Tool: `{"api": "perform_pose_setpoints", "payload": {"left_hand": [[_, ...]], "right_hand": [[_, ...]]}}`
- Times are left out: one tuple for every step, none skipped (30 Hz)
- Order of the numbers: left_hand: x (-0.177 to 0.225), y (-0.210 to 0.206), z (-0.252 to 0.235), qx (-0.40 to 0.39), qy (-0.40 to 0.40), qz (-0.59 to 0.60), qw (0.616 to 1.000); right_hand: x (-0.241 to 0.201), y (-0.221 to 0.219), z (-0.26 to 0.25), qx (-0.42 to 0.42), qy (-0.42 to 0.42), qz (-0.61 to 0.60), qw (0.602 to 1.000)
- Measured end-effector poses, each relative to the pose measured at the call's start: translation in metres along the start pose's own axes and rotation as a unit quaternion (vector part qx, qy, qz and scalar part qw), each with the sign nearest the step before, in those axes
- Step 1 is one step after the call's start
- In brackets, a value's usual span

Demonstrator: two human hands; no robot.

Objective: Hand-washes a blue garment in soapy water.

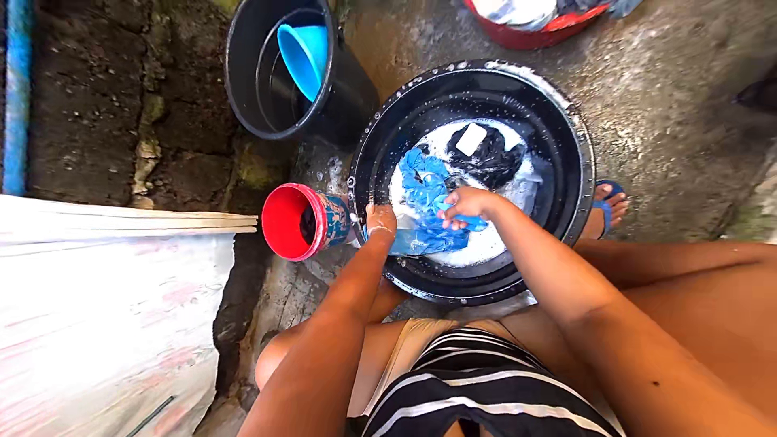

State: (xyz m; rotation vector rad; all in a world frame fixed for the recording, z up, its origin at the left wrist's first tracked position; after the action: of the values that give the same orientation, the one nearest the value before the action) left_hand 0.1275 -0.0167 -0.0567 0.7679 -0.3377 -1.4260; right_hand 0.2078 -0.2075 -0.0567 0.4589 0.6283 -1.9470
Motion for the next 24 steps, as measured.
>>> {"api": "perform_pose_setpoints", "payload": {"left_hand": [[0.004,0.001,0.002,-0.014,0.031,0.016,0.999],[0.006,0.0,0.006,-0.028,0.058,0.034,0.997],[0.007,-0.001,0.012,-0.041,0.082,0.05,0.995],[0.006,0.0,0.019,-0.054,0.1,0.062,0.992],[0.005,0.002,0.026,-0.067,0.109,0.068,0.989],[0.001,0.004,0.033,-0.069,0.109,0.077,0.989],[-0.003,0.008,0.039,-0.067,0.1,0.088,0.989],[-0.007,0.014,0.044,-0.053,0.076,0.108,0.99],[-0.011,0.021,0.048,-0.024,0.034,0.139,0.989],[-0.013,0.03,0.054,0.018,-0.026,0.192,0.981],[-0.011,0.039,0.062,0.066,-0.09,0.261,0.959],[-0.008,0.05,0.073,0.11,-0.144,0.328,0.927],[-0.003,0.061,0.089,0.148,-0.18,0.383,0.894],[0.002,0.072,0.108,0.183,-0.202,0.42,0.866],[0.006,0.083,0.129,0.216,-0.217,0.437,0.846],[0.007,0.096,0.148,0.249,-0.229,0.444,0.83],[0.006,0.112,0.167,0.286,-0.238,0.443,0.816],[0.002,0.13,0.186,0.325,-0.246,0.441,0.799],[-0.003,0.149,0.208,0.37,-0.26,0.436,0.778],[-0.01,0.169,0.23,0.415,-0.28,0.43,0.751],[-0.016,0.187,0.252,0.457,-0.3,0.42,0.724],[-0.021,0.204,0.273,0.495,-0.318,0.402,0.701],[-0.026,0.219,0.293,0.531,-0.334,0.379,0.68],[-0.034,0.23,0.311,0.563,-0.344,0.358,0.66]], "right_hand": [[-0.005,-0.001,0.004,-0.001,0.014,-0.011,1.0],[-0.01,-0.003,0.006,-0.001,0.029,-0.016,0.999],[-0.015,-0.005,0.009,0.0,0.043,-0.011,0.999],[-0.02,-0.008,0.011,0.006,0.052,0.001,0.999],[-0.024,-0.01,0.012,0.018,0.059,0.016,0.998],[-0.027,-0.011,0.012,0.036,0.072,0.033,0.996],[-0.032,-0.013,0.011,0.057,0.093,0.052,0.993],[-0.038,-0.016,0.01,0.078,0.124,0.07,0.987],[-0.046,-0.02,0.011,0.095,0.161,0.09,0.978],[-0.055,-0.026,0.014,0.107,0.203,0.115,0.966],[-0.064,-0.035,0.02,0.112,0.243,0.137,0.954],[-0.074,-0.044,0.029,0.113,0.276,0.163,0.941],[-0.084,-0.052,0.04,0.11,0.306,0.186,0.927],[-0.093,-0.059,0.051,0.108,0.343,0.192,0.913],[-0.101,-0.062,0.064,0.101,0.388,0.175,0.899],[-0.11,-0.062,0.08,0.082,0.432,0.144,0.886],[-0.118,-0.059,0.098,0.056,0.471,0.112,0.873],[-0.124,-0.054,0.116,0.03,0.494,0.098,0.863],[-0.128,-0.051,0.131,0.022,0.502,0.106,0.858],[-0.131,-0.049,0.144,0.027,0.507,0.131,0.852],[-0.133,-0.049,0.152,0.038,0.506,0.157,0.847],[-0.134,-0.052,0.158,0.051,0.505,0.18,0.842],[-0.135,-0.054,0.161,0.066,0.512,0.198,0.834],[-0.136,-0.055,0.161,0.072,0.515,0.209,0.828]]}}
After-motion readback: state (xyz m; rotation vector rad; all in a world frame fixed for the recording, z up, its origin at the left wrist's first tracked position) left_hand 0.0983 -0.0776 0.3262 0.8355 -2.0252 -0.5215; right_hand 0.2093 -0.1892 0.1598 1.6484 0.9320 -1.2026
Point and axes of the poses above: each hand's wrist, its own z-axis away from the middle knuckle, its own y-axis out of the back of the hand, x = y × z, the point moved 8 cm from there along -z, towards the middle knuckle, and after that the axes turned 12 degrees about -y, right-handed, at the moved point
